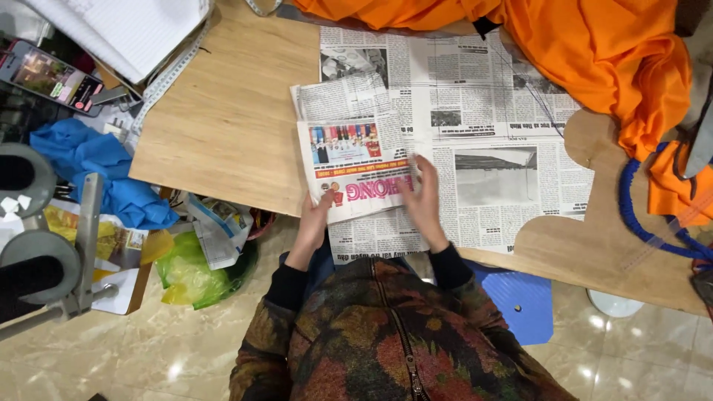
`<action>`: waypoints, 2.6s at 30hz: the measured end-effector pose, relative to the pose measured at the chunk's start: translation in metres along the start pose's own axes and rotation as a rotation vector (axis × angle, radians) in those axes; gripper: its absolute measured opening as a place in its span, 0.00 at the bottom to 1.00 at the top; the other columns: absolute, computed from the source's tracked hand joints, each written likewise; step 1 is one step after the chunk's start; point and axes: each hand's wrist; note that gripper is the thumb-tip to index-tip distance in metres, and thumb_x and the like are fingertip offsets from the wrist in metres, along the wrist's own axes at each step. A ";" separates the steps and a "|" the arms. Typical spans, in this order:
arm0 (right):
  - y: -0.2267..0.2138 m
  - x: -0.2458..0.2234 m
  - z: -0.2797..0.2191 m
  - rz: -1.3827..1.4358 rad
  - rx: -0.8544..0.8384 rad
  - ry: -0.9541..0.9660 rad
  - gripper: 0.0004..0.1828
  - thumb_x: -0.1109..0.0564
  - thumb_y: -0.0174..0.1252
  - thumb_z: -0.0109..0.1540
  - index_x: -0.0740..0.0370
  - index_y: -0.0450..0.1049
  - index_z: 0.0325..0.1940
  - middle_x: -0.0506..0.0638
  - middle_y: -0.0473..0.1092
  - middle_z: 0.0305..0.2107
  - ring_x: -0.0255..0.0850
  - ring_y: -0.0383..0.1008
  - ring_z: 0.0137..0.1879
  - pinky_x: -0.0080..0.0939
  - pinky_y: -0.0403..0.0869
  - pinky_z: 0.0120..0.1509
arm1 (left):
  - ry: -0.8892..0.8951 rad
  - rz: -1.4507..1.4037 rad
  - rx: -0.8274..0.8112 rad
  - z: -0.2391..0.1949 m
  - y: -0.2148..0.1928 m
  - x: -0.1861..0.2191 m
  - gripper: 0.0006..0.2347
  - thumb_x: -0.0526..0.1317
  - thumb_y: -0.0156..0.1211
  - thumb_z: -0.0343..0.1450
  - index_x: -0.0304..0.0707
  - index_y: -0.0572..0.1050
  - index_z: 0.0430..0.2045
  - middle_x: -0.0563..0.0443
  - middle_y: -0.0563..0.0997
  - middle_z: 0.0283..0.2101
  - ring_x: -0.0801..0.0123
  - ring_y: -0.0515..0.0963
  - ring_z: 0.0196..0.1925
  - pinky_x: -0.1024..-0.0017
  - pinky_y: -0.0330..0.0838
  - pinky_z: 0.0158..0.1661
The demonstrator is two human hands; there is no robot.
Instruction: The person unfolds a newspaper on a wooden table and uses a ruler and a blue pen to draw lines and shapes on the paper. They adjust the ruler and pen multiple times to create a pattern, then fold the newspaper and move it aside.
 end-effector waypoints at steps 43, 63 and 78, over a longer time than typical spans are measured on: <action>-0.058 -0.007 0.029 0.325 -0.809 -0.281 0.17 0.73 0.37 0.52 0.59 0.70 0.23 0.48 0.69 0.22 0.45 0.70 0.34 0.47 0.70 0.45 | 0.852 1.241 -0.491 -0.010 0.001 0.082 0.19 0.52 0.39 0.79 0.58 0.69 0.64 0.50 0.70 0.68 0.42 0.52 0.76 0.28 0.28 0.66; -0.011 -0.087 -0.017 0.189 -0.620 -0.033 0.12 0.62 0.59 0.65 0.63 0.76 0.26 0.49 0.74 0.18 0.35 0.67 0.28 0.42 0.71 0.37 | 1.227 0.838 -0.130 -0.030 0.016 0.054 0.30 0.52 0.69 0.69 0.61 0.63 0.67 0.43 0.61 0.69 0.49 0.53 0.70 0.47 0.41 0.69; -0.035 -0.082 -0.011 -0.234 -0.882 -0.417 0.17 0.48 0.51 0.69 0.57 0.72 0.30 0.55 0.65 0.11 0.51 0.66 0.25 0.46 0.70 0.35 | 1.272 1.185 -0.575 -0.049 -0.068 0.076 0.13 0.45 0.62 0.73 0.42 0.72 0.19 0.53 0.74 0.14 0.63 0.80 0.21 0.68 0.76 0.40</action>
Point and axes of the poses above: each hand's wrist, its own z-axis towards the middle knuckle, its own y-axis out of the palm, x = y × z
